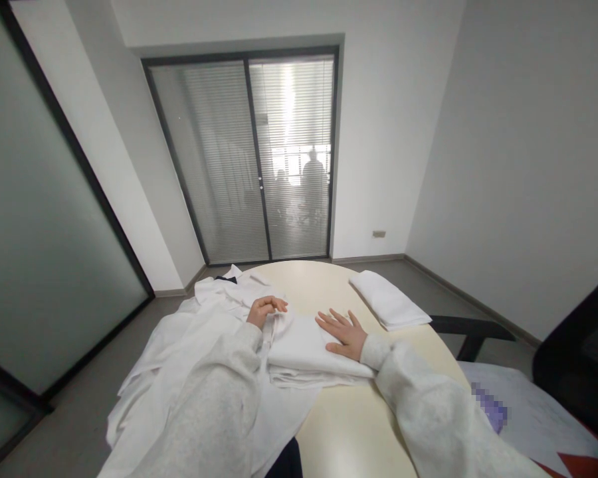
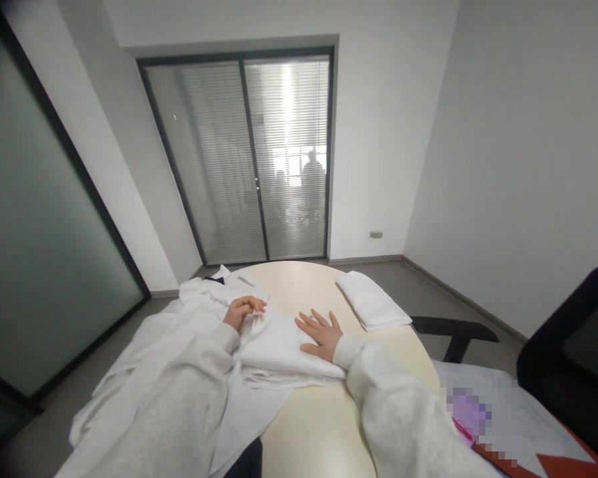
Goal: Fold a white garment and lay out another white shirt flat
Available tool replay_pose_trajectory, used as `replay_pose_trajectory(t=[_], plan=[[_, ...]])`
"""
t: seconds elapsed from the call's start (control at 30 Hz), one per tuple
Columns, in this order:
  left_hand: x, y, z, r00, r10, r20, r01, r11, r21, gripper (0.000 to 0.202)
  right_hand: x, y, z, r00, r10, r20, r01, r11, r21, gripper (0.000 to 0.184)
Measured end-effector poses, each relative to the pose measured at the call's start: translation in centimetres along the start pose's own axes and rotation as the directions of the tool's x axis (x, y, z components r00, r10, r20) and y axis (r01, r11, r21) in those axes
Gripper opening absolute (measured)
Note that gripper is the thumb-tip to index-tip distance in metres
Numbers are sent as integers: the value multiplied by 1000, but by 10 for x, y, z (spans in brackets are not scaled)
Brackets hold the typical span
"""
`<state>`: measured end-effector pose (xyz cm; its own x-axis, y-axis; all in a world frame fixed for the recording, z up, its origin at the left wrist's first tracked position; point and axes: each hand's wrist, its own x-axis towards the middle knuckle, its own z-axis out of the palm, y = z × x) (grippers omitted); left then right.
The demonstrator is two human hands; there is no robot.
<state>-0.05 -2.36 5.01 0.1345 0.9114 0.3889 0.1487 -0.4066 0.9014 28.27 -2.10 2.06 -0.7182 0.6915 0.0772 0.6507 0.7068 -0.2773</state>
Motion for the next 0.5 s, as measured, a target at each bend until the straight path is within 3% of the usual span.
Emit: replay_pose_trajectory(t=[0.07,0.13,0.23,0.33,0.5], plan=[[0,12,10,995,16,96,-23,997,71,23,0,1,3,1000,-23,-19,22,998,-51,73],[-2,16,21,964,28,264,-86,973,212,28,0,1,6,998,-43,-35,40,995,-90,79],[-13,3,31,896,-67,439,-179,850,495,42,-1,1,7,997,-65,-42,60,991,-124,82],[-26,-23,27,896,-145,420,-180,746,642,60,-4,2,8,999,-39,-34,35,991,-127,83],[-35,-48,14,931,-150,334,-120,736,667,78,-10,7,9,993,120,-20,-121,988,-101,93]])
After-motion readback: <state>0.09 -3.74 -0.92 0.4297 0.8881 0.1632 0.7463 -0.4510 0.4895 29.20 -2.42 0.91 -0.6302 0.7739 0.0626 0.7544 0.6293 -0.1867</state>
